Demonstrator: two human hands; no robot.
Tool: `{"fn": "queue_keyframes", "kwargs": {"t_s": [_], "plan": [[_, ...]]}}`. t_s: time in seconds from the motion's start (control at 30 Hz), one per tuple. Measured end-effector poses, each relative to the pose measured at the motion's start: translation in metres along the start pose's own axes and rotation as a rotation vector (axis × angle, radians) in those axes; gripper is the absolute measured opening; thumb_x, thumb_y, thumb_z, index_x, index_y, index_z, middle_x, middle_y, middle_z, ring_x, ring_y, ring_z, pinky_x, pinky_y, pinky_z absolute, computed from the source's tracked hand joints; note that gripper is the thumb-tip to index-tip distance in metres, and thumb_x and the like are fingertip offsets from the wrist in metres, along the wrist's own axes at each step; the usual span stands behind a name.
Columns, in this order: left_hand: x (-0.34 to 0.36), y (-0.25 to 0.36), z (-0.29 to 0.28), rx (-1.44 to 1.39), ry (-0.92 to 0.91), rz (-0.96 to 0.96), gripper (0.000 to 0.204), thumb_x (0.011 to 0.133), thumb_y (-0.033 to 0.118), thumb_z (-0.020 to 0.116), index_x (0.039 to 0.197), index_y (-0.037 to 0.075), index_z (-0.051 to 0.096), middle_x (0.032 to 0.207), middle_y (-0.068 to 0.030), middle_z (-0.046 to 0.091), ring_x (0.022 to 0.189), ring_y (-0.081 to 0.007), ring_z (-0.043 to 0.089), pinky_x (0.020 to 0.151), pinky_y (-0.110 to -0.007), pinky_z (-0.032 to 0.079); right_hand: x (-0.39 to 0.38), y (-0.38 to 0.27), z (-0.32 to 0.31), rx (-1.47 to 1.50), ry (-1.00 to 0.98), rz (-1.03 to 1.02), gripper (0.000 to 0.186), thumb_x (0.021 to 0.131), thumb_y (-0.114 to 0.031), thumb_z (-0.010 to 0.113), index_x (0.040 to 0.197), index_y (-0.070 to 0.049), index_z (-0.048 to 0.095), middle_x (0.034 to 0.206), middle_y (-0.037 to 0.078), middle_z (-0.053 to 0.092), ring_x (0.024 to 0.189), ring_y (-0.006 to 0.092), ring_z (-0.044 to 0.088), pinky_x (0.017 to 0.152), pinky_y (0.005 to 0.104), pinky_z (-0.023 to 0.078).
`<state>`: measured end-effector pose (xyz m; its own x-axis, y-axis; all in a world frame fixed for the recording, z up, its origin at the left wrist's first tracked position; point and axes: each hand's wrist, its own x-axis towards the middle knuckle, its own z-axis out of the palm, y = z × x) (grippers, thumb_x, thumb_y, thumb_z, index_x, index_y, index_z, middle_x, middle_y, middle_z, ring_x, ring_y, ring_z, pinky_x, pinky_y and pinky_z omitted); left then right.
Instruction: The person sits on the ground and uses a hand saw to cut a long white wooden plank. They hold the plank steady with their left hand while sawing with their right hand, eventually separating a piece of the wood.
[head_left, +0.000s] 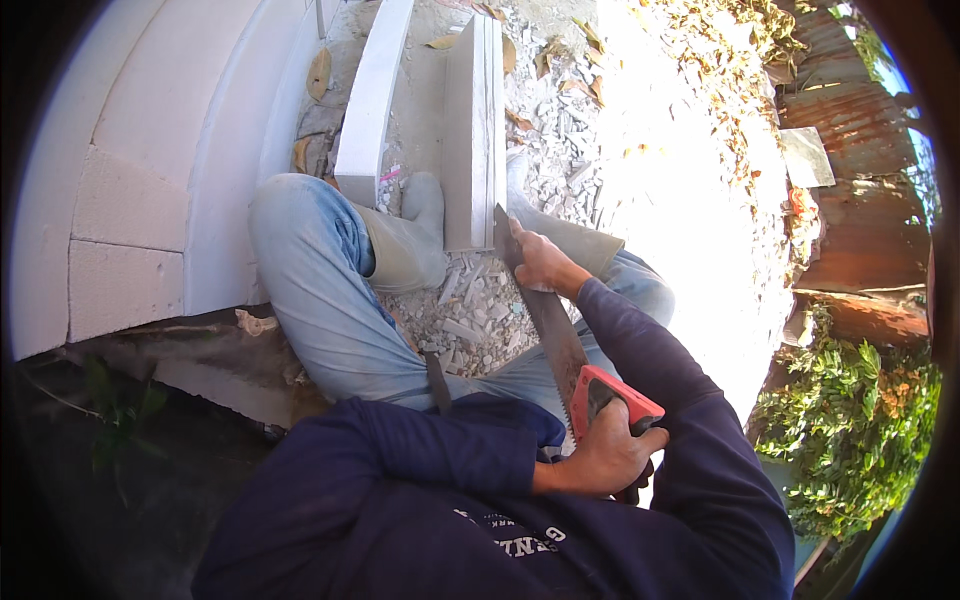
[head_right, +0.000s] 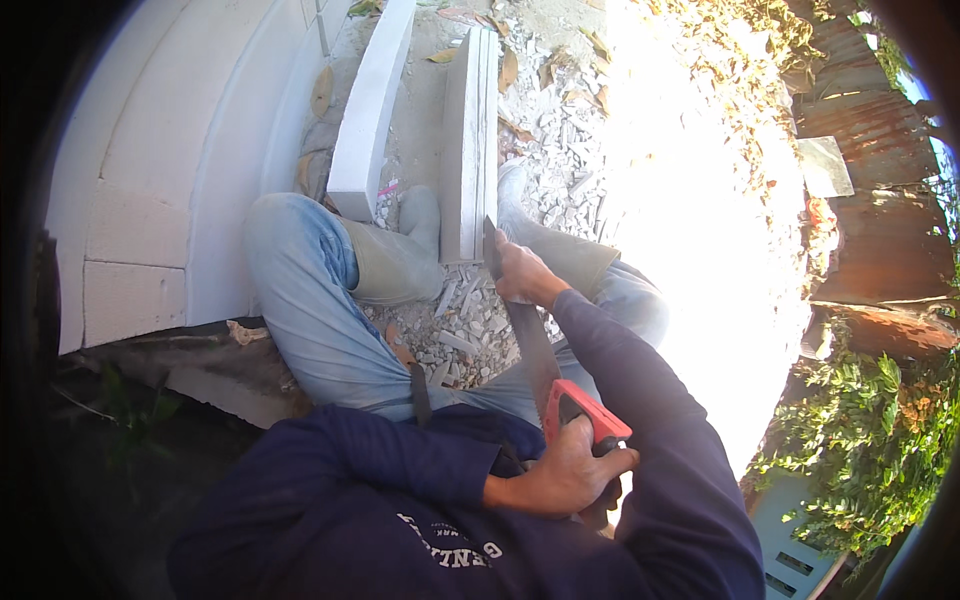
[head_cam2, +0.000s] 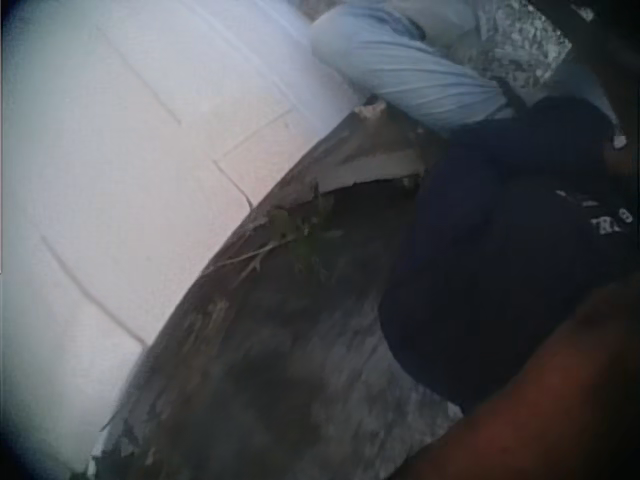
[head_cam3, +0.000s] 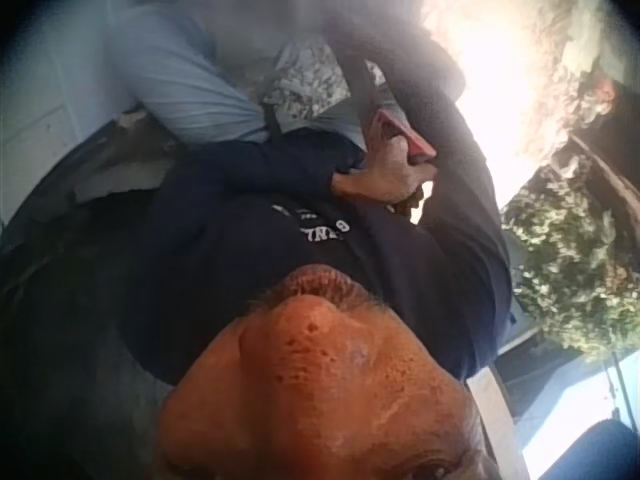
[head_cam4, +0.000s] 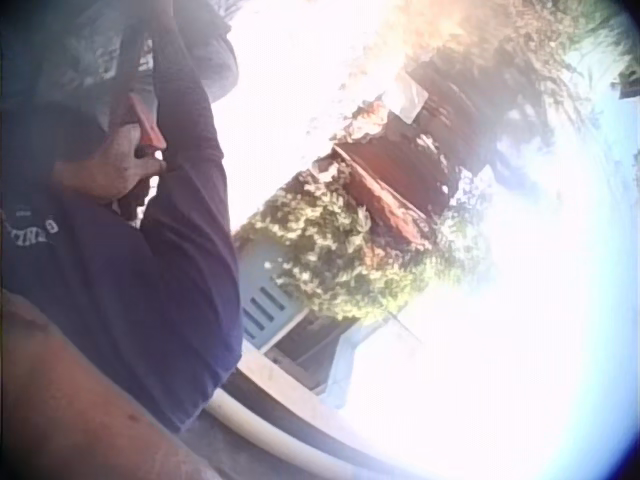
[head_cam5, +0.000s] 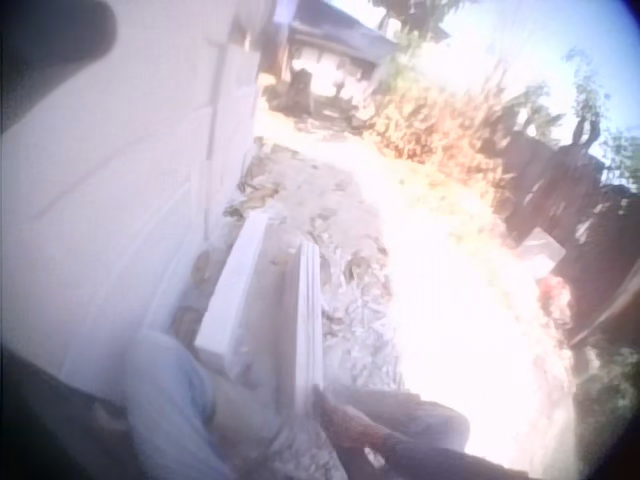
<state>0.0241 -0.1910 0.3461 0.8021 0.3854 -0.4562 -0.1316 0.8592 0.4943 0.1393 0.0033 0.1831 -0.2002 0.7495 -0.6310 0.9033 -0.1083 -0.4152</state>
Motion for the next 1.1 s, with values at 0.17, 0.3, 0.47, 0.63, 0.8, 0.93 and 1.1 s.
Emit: {"fn": "queue_keyframes", "kwargs": {"t_s": [0.17, 0.3, 0.47, 0.63, 0.8, 0.93, 1.1], "plan": [[-0.006, -0.004, 0.019, 0.237, -0.157, 0.303, 0.043, 0.095, 0.035, 0.072, 0.113, -0.001, 0.055, 0.097, -0.0052, 0.056, 0.088, -0.0114, 0.054, 0.078, -0.029, 0.046, -0.036, 0.007, -0.021, 0.028, -0.001, -0.037, 0.090, 0.074, -0.006, 0.062, 0.154, 0.011, 0.023, 0.146, 0.034, 0.045, 0.139, 0.0393, 0.044, 0.115, 0.0348, 0.036], [0.019, 0.017, 0.002, 0.198, 0.075, 0.439, 0.029, 0.089, 0.011, 0.066, 0.112, -0.001, 0.052, 0.096, -0.0081, 0.053, 0.092, -0.0168, 0.053, 0.082, -0.034, 0.045, 0.002, -0.034, -0.126, 0.141, 0.368, -0.058, 0.086, 0.078, -0.005, 0.061, 0.154, 0.012, 0.023, 0.149, 0.032, 0.043, 0.140, 0.0378, 0.043, 0.116, 0.0353, 0.034], [0.104, 0.082, -0.071, 0.462, 0.537, 0.856, 0.023, 0.083, 0.008, 0.066, 0.099, -0.003, 0.055, 0.083, -0.0256, 0.063, 0.082, -0.0435, 0.064, 0.075, -0.047, 0.048, 0.124, -0.033, -0.197, 0.085, 0.650, -0.178, 0.085, 0.076, -0.002, 0.057, 0.153, 0.012, 0.025, 0.143, 0.034, 0.049, 0.134, 0.0397, 0.050, 0.113, 0.0341, 0.037], [0.178, 0.137, -0.139, 0.533, 0.688, 0.850, 0.020, 0.082, 0.007, 0.066, 0.097, -0.005, 0.057, 0.084, -0.0282, 0.065, 0.084, -0.0474, 0.065, 0.074, -0.049, 0.048, 0.252, -0.008, -0.220, 0.014, 0.694, -0.163, 0.083, 0.074, -0.001, 0.055, 0.151, 0.012, 0.029, 0.136, 0.034, 0.055, 0.127, 0.0401, 0.055, 0.108, 0.0354, 0.042], [0.214, 0.181, -0.178, 0.510, 0.700, 0.830, 0.021, 0.079, 0.004, 0.065, 0.095, -0.005, 0.056, 0.083, -0.0287, 0.064, 0.083, -0.0484, 0.064, 0.073, -0.050, 0.048, 0.315, -0.010, -0.251, 0.034, 0.676, -0.135, 0.064, 0.075, -0.002, 0.056, 0.137, 0.013, 0.048, 0.118, 0.031, 0.065, 0.113, 0.0412, 0.065, 0.098, 0.0400, 0.050], [0.236, 0.201, -0.191, 0.478, 0.712, 0.892, 0.018, 0.078, 0.002, 0.062, 0.092, -0.005, 0.054, 0.080, -0.0274, 0.063, 0.080, -0.0484, 0.063, 0.073, -0.049, 0.047, 0.342, -0.009, -0.264, 0.031, 0.719, -0.245, 0.049, 0.075, -0.004, 0.057, 0.121, 0.012, 0.059, 0.107, 0.030, 0.069, 0.101, 0.0417, 0.069, 0.088, 0.0414, 0.054], [0.249, 0.213, -0.204, 0.457, 0.701, 0.879, 0.017, 0.084, 0.007, 0.065, 0.096, -0.004, 0.059, 0.087, -0.0213, 0.063, 0.082, -0.0393, 0.060, 0.074, -0.043, 0.047, 0.368, -0.009, -0.272, 0.016, 0.679, -0.224, 0.043, 0.076, -0.005, 0.057, 0.115, 0.011, 0.061, 0.106, 0.029, 0.069, 0.101, 0.0417, 0.068, 0.089, 0.0413, 0.054]]}}
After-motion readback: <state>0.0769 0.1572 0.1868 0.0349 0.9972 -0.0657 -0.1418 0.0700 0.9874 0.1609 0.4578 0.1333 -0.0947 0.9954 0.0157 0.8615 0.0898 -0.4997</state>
